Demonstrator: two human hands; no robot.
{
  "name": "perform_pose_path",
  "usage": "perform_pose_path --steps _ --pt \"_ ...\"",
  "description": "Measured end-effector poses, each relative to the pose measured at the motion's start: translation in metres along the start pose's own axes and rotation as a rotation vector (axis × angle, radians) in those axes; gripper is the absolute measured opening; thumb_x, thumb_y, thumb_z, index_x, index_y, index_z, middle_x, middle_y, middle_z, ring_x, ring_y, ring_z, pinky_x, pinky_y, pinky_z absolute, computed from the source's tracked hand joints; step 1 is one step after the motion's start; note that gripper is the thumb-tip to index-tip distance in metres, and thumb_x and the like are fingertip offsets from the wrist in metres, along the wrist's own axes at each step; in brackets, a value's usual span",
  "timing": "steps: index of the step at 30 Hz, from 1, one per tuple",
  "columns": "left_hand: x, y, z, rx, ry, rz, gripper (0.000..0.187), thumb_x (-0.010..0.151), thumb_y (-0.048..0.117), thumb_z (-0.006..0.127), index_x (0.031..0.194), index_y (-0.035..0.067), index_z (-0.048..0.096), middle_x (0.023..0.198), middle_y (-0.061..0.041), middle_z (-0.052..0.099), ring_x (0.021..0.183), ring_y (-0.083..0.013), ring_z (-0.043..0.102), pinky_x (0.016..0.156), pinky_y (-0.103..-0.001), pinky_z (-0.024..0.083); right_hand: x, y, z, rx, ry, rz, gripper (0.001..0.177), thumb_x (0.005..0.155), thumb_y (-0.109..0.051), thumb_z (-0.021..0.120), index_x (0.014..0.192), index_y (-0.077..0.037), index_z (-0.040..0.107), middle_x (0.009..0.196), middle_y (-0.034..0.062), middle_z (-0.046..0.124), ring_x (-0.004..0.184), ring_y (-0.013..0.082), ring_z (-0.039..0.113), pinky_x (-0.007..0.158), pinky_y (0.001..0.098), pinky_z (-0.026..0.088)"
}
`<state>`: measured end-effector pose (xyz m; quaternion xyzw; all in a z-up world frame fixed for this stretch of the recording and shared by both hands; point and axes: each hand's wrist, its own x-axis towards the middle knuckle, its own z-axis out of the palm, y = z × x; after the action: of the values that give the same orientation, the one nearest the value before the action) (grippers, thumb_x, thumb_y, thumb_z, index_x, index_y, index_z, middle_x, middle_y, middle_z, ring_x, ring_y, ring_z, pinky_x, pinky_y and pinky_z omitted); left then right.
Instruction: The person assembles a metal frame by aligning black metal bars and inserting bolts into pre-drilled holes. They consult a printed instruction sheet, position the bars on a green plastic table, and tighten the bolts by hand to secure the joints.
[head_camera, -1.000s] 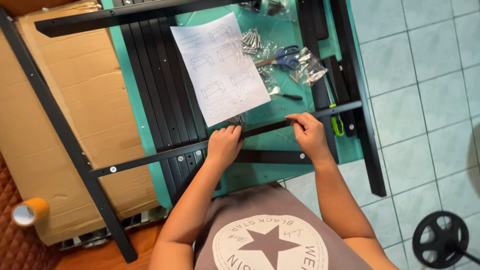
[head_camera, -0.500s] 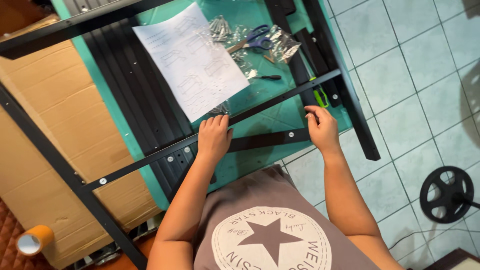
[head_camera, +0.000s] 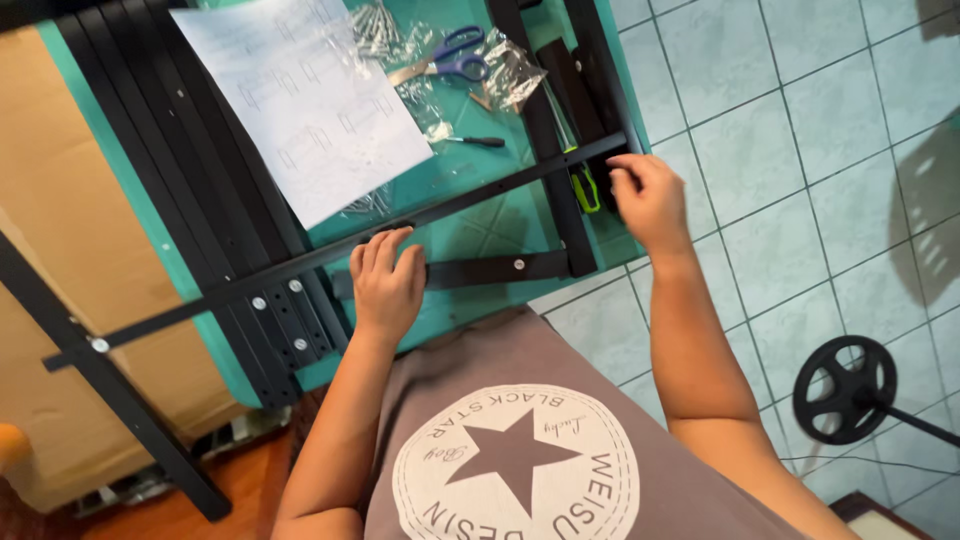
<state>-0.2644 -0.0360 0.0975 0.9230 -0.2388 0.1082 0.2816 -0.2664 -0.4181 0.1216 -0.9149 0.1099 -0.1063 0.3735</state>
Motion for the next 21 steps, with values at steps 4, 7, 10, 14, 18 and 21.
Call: perform_pose_path --steps 4,7,10,14,18,21 --pt "-0.014 0.024 0.015 -0.045 0.025 -0.047 0.01 0.088 0.013 0.074 0.095 0.009 0.069 0.123 -0.008 0.066 0.119 -0.0286 0.06 0.102 -0.047 0.04 0.002 0.016 0.021 -0.214 -0.276 0.198 0.023 0.091 -0.027 0.076 0.093 -0.004 0.076 0.086 0.0148 0.074 0.078 0.0304 0.072 0.069 0.0401 0.055" --pt "-0.024 0.038 0.027 -0.07 0.027 -0.065 0.01 0.087 0.014 0.075 0.094 0.009 0.068 0.122 -0.007 0.066 0.118 -0.0281 0.061 0.101 -0.047 0.04 -0.011 0.032 0.032 -0.404 -0.589 0.307 0.025 0.086 -0.033 0.077 0.094 -0.009 0.079 0.089 0.0132 0.076 0.085 0.034 0.071 0.076 0.0443 0.055" --pt "-0.031 0.044 0.038 -0.073 -0.018 -0.083 0.012 0.088 0.015 0.075 0.097 0.009 0.069 0.123 -0.007 0.066 0.12 -0.0279 0.06 0.102 -0.047 0.04 -0.026 0.045 0.036 -0.374 -0.568 0.217 0.023 0.083 -0.027 0.073 0.098 -0.01 0.079 0.094 0.0125 0.077 0.089 0.0343 0.072 0.08 0.0453 0.056" --pt "-0.034 0.044 0.054 -0.061 -0.175 -0.058 0.031 0.081 0.016 0.076 0.109 0.007 0.068 0.127 -0.013 0.062 0.122 -0.033 0.055 0.102 -0.051 0.039 -0.037 0.052 0.038 -0.446 -0.554 0.267 0.042 0.083 -0.042 0.077 0.101 -0.005 0.075 0.095 0.0168 0.075 0.09 0.0354 0.072 0.079 0.0459 0.057" --pt "-0.036 0.044 0.066 0.011 -0.254 0.037 0.049 0.075 0.015 0.073 0.123 0.009 0.066 0.127 -0.011 0.062 0.12 -0.0334 0.055 0.105 -0.056 0.036 -0.046 0.047 0.051 -0.647 -0.533 0.173 0.062 0.077 -0.058 0.081 0.096 0.001 0.07 0.095 0.0196 0.072 0.09 0.0385 0.07 0.075 0.0485 0.056" --pt "-0.037 0.042 0.075 0.054 -0.258 0.026 0.042 0.085 0.009 0.067 0.127 0.012 0.065 0.128 -0.007 0.063 0.123 -0.0308 0.055 0.111 -0.055 0.037 -0.054 0.048 0.053 -0.64 -0.489 0.18 0.066 0.078 -0.062 0.079 0.097 0.001 0.07 0.095 0.02 0.072 0.089 0.0397 0.07 0.074 0.0492 0.057"
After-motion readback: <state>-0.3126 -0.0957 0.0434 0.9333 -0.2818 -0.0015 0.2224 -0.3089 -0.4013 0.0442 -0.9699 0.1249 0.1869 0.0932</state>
